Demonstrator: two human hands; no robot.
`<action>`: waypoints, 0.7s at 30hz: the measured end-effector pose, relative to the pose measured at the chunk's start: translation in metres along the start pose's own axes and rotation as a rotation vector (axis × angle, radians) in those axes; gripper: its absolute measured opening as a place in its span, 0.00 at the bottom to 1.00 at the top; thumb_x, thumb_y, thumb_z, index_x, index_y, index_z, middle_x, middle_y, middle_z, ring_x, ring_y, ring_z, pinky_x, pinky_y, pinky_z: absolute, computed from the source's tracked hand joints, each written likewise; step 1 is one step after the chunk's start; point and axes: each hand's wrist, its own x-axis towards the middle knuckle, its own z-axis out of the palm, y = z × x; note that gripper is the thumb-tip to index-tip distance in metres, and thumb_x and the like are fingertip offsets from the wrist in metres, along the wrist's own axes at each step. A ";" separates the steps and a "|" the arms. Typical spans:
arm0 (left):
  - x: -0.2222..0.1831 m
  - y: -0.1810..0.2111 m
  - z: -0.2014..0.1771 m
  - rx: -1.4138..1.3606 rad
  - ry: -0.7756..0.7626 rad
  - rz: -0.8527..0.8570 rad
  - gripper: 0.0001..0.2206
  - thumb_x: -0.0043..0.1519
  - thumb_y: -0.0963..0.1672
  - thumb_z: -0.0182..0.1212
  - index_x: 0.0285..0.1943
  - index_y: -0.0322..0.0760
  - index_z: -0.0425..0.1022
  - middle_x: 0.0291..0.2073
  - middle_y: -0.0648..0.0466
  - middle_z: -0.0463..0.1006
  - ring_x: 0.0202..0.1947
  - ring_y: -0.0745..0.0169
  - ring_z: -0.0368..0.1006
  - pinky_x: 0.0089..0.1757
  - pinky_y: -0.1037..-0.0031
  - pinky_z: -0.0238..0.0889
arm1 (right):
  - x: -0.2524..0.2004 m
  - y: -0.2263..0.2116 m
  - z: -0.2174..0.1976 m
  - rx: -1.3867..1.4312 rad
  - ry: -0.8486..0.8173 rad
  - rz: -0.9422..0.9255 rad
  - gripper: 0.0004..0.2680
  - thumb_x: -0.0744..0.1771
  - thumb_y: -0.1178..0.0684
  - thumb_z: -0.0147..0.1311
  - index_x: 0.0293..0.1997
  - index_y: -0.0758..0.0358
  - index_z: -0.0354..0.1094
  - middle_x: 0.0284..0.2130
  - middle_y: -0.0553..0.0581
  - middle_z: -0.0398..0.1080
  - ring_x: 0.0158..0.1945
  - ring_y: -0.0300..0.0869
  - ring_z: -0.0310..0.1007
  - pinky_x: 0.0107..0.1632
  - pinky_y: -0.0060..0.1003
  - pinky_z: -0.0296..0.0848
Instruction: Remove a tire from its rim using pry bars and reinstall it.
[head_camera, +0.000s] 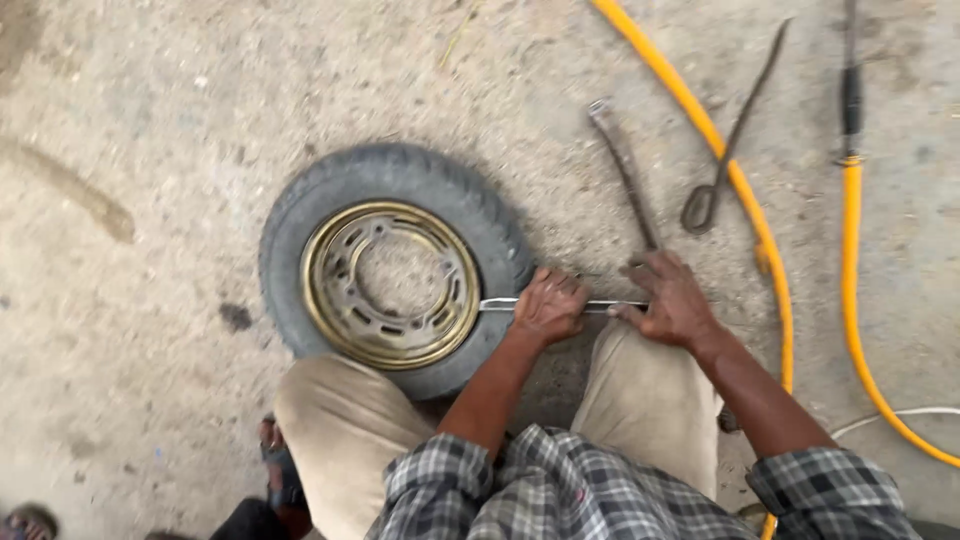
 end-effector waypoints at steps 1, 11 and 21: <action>0.007 -0.003 -0.001 -0.005 0.005 0.038 0.16 0.43 0.48 0.69 0.38 0.42 0.77 0.37 0.53 0.81 0.47 0.54 0.75 0.52 0.59 0.62 | -0.002 0.014 -0.008 -0.015 0.023 0.027 0.26 0.59 0.32 0.64 0.59 0.55 0.71 0.65 0.61 0.61 0.70 0.57 0.53 0.71 0.59 0.50; -0.006 0.005 0.001 0.027 0.077 -0.034 0.09 0.50 0.49 0.66 0.34 0.45 0.76 0.32 0.54 0.80 0.43 0.53 0.76 0.50 0.60 0.63 | 0.066 0.070 -0.019 -0.061 0.369 0.401 0.22 0.62 0.43 0.71 0.49 0.73 0.70 0.42 0.76 0.71 0.45 0.66 0.73 0.48 0.58 0.73; 0.008 -0.005 0.024 0.136 -0.039 -0.004 0.07 0.50 0.49 0.61 0.31 0.46 0.75 0.27 0.56 0.78 0.38 0.58 0.75 0.49 0.65 0.64 | -0.023 -0.022 -0.110 0.564 0.148 0.415 0.15 0.65 0.58 0.53 0.57 0.72 0.70 0.33 0.58 0.74 0.32 0.42 0.71 0.37 0.40 0.71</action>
